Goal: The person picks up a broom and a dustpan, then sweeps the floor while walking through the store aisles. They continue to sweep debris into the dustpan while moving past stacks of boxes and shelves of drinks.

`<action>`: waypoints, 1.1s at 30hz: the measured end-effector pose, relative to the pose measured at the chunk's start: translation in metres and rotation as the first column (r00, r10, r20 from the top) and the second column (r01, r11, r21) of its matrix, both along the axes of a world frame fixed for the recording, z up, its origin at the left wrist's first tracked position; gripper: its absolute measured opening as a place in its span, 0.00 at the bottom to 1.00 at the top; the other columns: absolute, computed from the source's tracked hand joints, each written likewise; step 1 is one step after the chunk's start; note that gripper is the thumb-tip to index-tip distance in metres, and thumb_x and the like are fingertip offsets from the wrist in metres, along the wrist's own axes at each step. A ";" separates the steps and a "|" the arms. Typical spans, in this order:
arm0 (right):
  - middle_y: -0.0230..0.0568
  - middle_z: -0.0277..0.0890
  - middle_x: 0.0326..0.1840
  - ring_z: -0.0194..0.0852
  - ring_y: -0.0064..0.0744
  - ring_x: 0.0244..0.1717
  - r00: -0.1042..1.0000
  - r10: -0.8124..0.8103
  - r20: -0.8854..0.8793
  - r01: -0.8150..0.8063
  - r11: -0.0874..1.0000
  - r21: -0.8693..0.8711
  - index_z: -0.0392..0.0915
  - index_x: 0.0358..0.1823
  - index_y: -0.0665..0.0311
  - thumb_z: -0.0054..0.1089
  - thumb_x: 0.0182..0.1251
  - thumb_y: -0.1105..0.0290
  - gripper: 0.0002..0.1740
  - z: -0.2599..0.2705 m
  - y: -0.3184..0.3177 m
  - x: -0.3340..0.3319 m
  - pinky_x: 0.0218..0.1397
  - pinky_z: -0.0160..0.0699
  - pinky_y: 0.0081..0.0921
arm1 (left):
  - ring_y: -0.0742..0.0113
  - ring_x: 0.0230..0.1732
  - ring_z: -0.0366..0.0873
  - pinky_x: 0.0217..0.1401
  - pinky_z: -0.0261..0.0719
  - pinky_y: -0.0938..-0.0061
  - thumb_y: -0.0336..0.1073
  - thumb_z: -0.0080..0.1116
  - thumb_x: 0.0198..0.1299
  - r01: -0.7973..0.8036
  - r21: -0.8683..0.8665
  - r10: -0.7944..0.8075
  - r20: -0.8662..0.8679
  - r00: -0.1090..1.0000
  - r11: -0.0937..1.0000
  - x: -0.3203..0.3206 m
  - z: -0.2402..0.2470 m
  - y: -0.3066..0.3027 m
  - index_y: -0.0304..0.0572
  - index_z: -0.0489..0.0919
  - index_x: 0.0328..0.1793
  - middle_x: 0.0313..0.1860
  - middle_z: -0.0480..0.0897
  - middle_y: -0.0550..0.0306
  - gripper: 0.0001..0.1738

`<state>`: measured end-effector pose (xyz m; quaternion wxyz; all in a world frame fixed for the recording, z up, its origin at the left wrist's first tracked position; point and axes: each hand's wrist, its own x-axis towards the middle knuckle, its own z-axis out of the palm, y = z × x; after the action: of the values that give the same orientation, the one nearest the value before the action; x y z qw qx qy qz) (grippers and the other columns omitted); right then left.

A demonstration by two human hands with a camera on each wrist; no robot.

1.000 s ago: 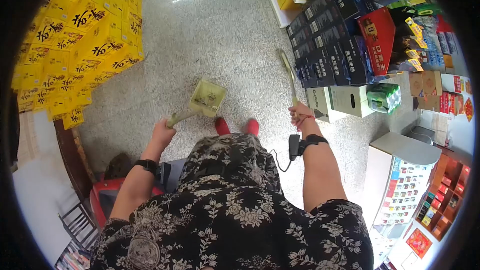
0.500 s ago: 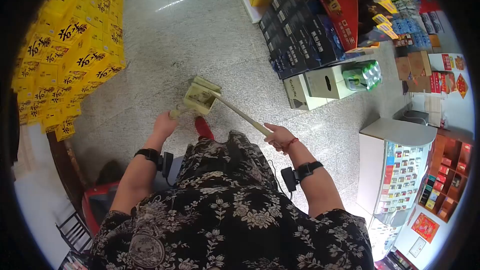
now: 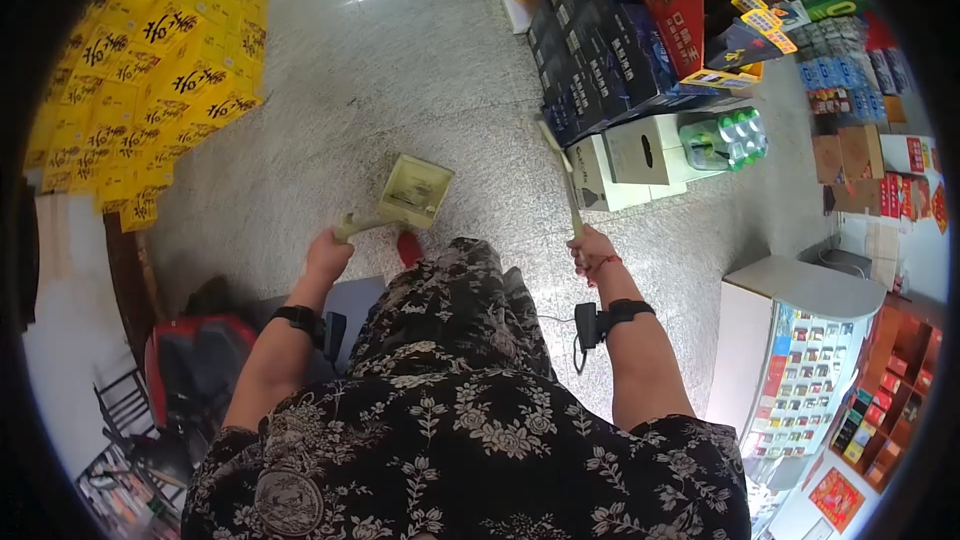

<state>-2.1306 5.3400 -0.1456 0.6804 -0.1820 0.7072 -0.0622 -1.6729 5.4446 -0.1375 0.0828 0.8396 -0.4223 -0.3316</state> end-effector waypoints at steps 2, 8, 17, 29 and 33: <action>0.29 0.60 0.16 0.53 0.21 0.10 0.997 -0.070 -0.033 0.071 0.997 0.027 0.51 0.69 0.41 0.53 0.55 0.78 0.40 -0.019 0.017 0.007 0.09 0.54 0.21 | 0.46 0.40 0.78 0.42 0.74 0.61 0.35 0.55 0.42 -0.016 0.009 0.016 -0.013 1.000 1.000 -0.005 0.001 0.019 0.37 0.78 0.42 0.34 0.81 0.43 0.18; 0.35 0.62 0.20 0.59 0.27 0.14 0.935 0.352 0.039 -0.349 0.934 -0.076 0.65 0.57 0.53 0.53 0.52 0.79 0.28 0.000 0.094 0.050 0.08 0.58 0.26 | 0.47 0.39 0.78 0.41 0.74 0.61 0.34 0.55 0.42 0.022 0.082 -0.026 0.050 0.998 0.996 -0.020 0.003 0.060 0.39 0.78 0.42 0.34 0.80 0.42 0.18; 0.29 0.61 0.18 0.51 0.17 0.11 0.820 0.553 0.146 -0.559 0.829 -0.002 0.61 0.66 0.50 0.56 0.50 0.80 0.38 0.056 0.079 0.068 0.10 0.49 0.18 | 0.45 0.43 0.76 0.44 0.73 0.58 0.36 0.54 0.45 -0.068 0.099 0.072 -0.037 0.997 0.993 -0.018 0.009 0.113 0.42 0.77 0.42 0.37 0.80 0.42 0.16; 0.31 0.61 0.19 0.55 0.24 0.14 0.795 0.605 -0.052 -0.598 0.765 -0.238 0.59 0.66 0.50 0.53 0.49 0.78 0.38 0.016 0.064 0.173 0.11 0.54 0.24 | 0.48 0.42 0.78 0.45 0.73 0.64 0.35 0.56 0.41 -0.413 0.027 0.413 -0.116 0.903 0.910 0.054 -0.030 0.232 0.38 0.77 0.42 0.36 0.80 0.45 0.18; 0.35 0.65 0.23 0.64 0.29 0.19 0.766 0.638 -0.076 -0.641 0.751 -0.161 0.63 0.61 0.42 0.51 0.49 0.77 0.34 -0.018 0.110 0.208 0.13 0.63 0.29 | 0.49 0.41 0.78 0.45 0.73 0.65 0.34 0.55 0.41 -0.425 0.030 0.425 -0.113 0.898 0.905 0.070 -0.041 0.258 0.37 0.77 0.42 0.35 0.80 0.45 0.18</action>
<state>-1.9224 5.4502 -0.1638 0.6358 -0.4729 0.5994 0.1130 -1.6031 5.7023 -0.1782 0.1756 0.8909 -0.2226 -0.3549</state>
